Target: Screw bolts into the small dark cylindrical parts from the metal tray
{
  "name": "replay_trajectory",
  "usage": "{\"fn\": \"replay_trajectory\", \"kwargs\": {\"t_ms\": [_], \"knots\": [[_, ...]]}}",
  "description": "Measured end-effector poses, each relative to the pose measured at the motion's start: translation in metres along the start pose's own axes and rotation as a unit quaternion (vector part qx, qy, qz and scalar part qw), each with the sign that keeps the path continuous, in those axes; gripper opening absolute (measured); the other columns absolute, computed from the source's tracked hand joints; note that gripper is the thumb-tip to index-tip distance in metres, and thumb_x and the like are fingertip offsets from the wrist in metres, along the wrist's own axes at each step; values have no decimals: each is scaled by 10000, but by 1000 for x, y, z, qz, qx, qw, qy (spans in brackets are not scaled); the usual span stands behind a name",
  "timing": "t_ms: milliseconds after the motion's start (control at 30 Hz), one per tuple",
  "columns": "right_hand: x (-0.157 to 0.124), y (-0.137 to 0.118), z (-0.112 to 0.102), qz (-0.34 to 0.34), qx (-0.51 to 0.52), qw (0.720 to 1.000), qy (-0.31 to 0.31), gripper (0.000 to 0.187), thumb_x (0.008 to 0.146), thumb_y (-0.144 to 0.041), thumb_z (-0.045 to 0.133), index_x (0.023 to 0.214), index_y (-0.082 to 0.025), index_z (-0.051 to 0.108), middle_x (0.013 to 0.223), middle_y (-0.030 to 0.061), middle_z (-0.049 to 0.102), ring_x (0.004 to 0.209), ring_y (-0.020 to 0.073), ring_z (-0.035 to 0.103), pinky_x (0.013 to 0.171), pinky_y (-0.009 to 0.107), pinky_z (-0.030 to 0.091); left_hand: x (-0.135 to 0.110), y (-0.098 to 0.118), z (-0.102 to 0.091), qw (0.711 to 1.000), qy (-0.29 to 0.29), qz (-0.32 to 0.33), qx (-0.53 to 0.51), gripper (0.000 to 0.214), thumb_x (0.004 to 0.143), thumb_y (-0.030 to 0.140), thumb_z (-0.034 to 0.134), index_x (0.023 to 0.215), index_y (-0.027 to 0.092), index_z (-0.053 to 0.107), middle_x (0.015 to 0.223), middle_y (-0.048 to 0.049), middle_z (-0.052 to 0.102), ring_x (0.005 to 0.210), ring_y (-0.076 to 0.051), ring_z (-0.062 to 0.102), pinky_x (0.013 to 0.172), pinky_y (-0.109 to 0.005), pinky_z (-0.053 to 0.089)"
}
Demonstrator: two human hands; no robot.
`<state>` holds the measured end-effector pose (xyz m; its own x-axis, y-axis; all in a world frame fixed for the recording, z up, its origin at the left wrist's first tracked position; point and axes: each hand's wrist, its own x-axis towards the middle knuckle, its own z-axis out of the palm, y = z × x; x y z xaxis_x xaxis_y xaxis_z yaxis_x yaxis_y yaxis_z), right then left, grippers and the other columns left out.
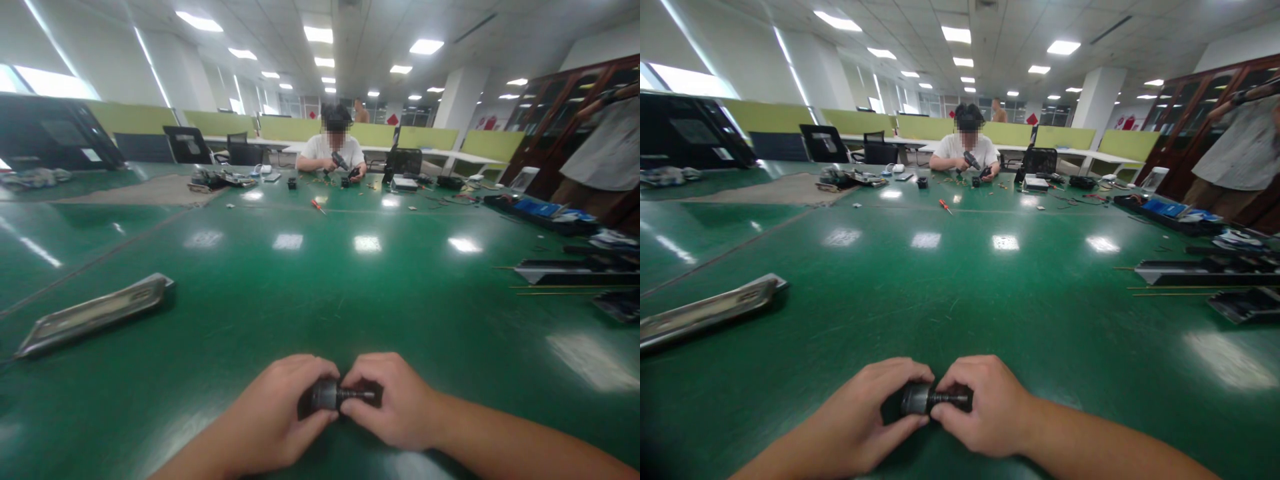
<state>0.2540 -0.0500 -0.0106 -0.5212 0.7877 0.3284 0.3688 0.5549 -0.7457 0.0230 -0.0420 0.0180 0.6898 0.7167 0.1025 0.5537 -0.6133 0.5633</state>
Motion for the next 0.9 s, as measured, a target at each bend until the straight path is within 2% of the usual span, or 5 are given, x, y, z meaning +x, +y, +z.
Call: {"fn": "replay_trajectory", "kwargs": {"t_ms": [300,900], "knots": [[-1,1,-1,10,-11,1000,2,65,822,-253,678,840,-192,690,725,6,656,668,154,599,638,255,416,1,3,0,1000,9,-1,10,216,835,211,625,1050,228,633,895,-33,681,822,-196,637,734,-308,475],[-1,1,0,8,-23,1000,4,63,817,-250,675,838,-194,693,723,7,663,673,159,605,646,264,415,1,1,0,1000,11,-5,13,213,837,233,622,1049,228,637,910,-37,684,837,-205,629,754,-329,468]]}}
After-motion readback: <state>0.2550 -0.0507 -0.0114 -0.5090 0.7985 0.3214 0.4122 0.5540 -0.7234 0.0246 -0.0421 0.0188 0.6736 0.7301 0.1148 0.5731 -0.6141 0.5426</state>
